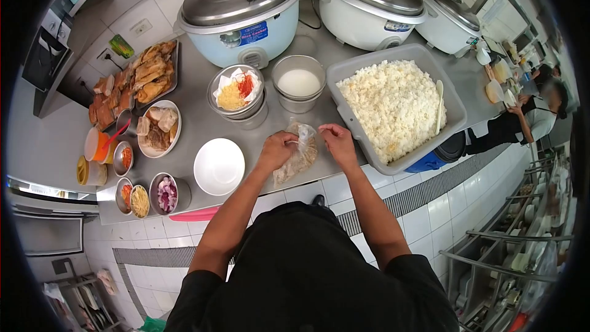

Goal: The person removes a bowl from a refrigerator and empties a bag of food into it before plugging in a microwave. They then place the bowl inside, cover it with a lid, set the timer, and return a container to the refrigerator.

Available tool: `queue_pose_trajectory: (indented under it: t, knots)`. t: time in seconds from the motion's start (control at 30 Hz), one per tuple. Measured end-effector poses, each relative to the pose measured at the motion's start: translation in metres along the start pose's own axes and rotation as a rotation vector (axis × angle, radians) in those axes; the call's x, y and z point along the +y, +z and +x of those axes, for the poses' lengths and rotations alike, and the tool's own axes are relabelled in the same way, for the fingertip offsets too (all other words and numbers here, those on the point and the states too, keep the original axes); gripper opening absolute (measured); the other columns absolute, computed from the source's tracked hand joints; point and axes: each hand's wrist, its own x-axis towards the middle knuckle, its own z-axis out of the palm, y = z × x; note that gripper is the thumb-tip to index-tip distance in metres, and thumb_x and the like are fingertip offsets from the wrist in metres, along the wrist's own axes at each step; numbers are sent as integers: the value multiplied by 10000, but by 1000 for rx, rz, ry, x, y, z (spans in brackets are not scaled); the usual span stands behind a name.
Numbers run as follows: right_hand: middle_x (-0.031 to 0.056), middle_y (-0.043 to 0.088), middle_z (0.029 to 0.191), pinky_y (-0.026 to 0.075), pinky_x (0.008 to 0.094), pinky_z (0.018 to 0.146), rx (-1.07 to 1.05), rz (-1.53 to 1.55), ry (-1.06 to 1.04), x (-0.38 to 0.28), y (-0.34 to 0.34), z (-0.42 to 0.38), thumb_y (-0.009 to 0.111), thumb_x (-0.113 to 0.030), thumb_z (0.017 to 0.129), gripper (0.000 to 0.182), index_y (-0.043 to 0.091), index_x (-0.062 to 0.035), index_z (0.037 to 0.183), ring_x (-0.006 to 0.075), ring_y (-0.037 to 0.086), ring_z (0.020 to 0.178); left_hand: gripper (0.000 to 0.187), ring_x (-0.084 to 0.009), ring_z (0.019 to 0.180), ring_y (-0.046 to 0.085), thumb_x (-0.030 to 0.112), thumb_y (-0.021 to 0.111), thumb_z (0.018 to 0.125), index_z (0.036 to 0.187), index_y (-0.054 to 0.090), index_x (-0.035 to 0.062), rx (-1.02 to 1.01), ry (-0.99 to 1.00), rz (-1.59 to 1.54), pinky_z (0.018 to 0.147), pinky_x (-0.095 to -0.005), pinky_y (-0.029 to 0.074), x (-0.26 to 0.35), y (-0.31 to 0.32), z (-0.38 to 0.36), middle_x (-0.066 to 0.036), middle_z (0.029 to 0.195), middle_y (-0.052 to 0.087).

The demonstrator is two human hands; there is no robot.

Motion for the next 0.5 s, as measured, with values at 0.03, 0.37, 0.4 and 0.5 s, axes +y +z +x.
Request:
queue_pose_trajectory:
  t: [0.03,0.37,0.4,0.5]
  knots:
    - [22,641,749,416,234,564,0,0,0,-5,-1,1,643,-168,880,181,703,-5,929,69,536,639,255,-295,868,674,140,629,807,1032,723,66,1,11,-12,837,-355,514,-1,1,-1,-137,983,704]
    - [4,641,698,453,250,586,-282,-191,86,8,24,-6,674,-134,817,161,708,-4,905,80,571,628,308,-141,863,648,173,684,825,1064,688,-21,-33,-106,-466,793,-284,499,-11,3,-13,-97,969,716]
    - [6,647,713,457,251,581,-259,-264,32,8,28,-11,668,-116,821,150,707,-2,911,79,575,630,308,-141,863,648,173,684,825,1064,688,-21,-32,-105,-464,793,-284,499,-10,3,-15,-97,969,716]
    - [26,662,749,460,247,568,-214,-117,-70,25,43,-22,648,-79,837,131,703,11,914,82,583,635,202,-82,810,586,91,678,831,1015,695,8,104,-57,-318,752,-249,473,-6,5,-21,-38,865,684]
